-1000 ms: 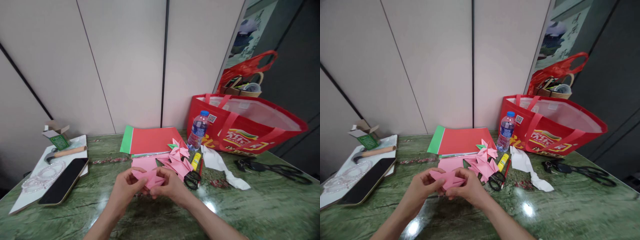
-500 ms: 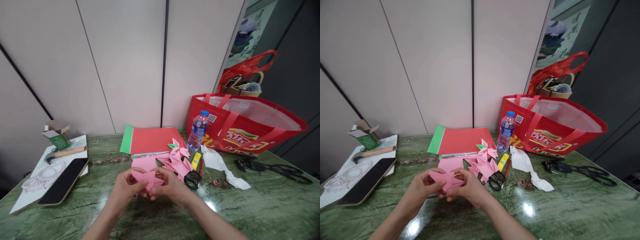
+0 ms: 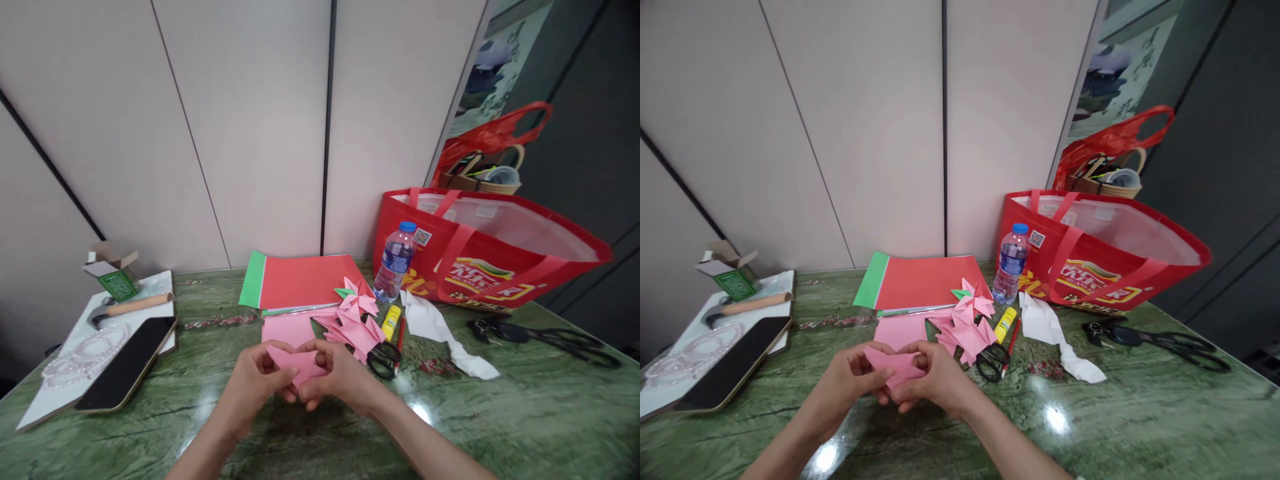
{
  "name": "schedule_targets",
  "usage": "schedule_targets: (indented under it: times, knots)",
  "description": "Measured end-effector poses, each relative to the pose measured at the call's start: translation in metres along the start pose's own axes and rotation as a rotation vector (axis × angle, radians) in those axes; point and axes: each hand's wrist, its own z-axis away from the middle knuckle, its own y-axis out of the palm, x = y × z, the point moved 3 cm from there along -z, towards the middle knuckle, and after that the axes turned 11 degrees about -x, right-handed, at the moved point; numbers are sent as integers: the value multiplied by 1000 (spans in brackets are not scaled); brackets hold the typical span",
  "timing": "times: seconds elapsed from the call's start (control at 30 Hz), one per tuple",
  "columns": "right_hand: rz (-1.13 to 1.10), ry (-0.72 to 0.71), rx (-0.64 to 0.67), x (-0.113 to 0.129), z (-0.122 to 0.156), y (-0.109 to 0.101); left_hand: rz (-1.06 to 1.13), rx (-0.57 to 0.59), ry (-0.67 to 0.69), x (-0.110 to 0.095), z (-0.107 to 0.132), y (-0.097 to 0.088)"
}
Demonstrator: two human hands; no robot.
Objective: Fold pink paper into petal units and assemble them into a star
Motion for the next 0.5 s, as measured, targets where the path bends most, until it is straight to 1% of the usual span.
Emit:
schedule_targets:
  times: [0.13,0.3,0.43,0.5]
  knots:
    - [11,-2,-47,0,-1,-1,9,-20,-9,1,-1,-1]
    - [14,0,-137,0,-3,-2,20,-12,35,2,-2,-1]
    - [32,-17,-108,0,-2,0,-7,-60,7,6,-4,-1]
    - [56,-50,-115,0,-3,-1,-13,-76,-10,7,-4,-1]
